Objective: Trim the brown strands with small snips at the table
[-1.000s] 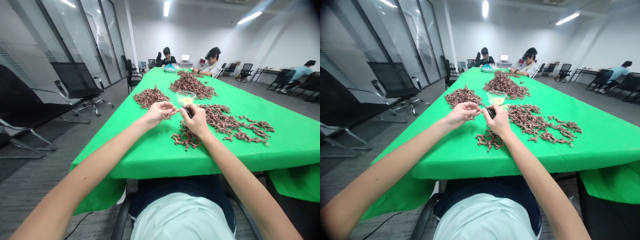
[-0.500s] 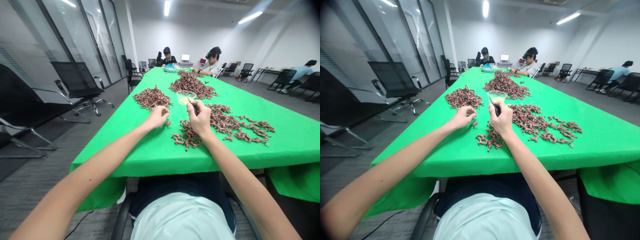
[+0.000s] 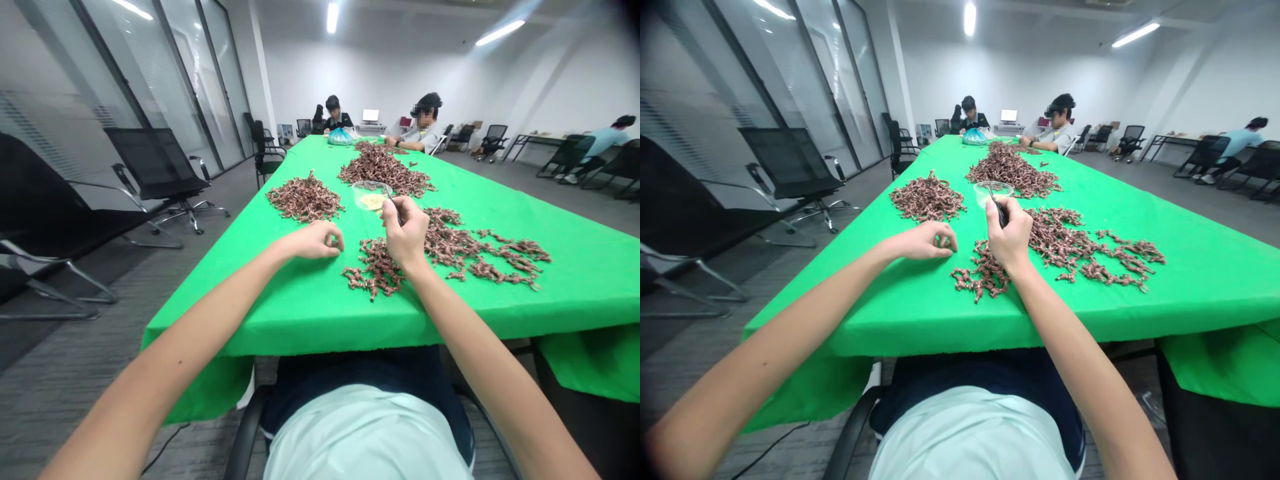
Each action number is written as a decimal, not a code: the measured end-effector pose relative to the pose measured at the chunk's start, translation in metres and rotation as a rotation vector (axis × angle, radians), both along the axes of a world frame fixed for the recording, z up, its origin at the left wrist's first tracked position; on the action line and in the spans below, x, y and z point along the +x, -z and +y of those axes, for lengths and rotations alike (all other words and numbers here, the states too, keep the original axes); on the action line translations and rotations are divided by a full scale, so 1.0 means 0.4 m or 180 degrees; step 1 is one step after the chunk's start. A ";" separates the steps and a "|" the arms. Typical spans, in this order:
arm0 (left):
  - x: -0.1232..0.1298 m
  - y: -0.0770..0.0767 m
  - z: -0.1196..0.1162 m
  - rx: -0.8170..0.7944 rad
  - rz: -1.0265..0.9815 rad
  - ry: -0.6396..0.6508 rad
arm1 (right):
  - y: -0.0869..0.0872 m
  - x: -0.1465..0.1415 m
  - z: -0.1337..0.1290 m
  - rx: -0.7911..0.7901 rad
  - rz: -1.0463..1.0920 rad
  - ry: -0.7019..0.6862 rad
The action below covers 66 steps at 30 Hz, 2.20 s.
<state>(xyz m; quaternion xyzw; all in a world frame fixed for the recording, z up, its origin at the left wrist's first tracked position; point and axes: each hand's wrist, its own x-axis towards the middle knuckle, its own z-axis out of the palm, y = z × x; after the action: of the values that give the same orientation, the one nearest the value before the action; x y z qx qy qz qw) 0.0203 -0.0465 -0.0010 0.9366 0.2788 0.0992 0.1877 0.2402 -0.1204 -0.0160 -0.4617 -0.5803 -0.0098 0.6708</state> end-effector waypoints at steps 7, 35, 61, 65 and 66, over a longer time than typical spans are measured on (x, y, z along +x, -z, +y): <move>0.012 0.021 0.015 -0.0343 -0.0604 -0.0475 | 0.002 0.006 0.007 0.0068 0.0048 -0.0001; 0.052 -0.027 -0.082 -0.1085 -0.0163 0.1138 | -0.005 0.004 0.000 0.0094 -0.0191 -0.0010; 0.059 -0.041 -0.111 -0.0940 -0.0049 0.1485 | -0.004 0.005 -0.001 0.0029 -0.0287 -0.0048; 0.057 -0.045 -0.116 -0.1022 -0.0076 0.1480 | 0.001 0.008 0.005 0.0009 -0.0271 -0.0069; 0.055 -0.045 -0.116 -0.1023 -0.0114 0.1461 | 0.002 0.008 0.006 0.0007 -0.0257 -0.0074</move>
<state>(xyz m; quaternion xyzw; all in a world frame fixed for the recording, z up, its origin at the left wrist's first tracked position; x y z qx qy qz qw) 0.0424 -0.0927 0.0172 0.9316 0.0681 0.0252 0.3562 0.2434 -0.1182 -0.0167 -0.4535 -0.6121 -0.0212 0.6474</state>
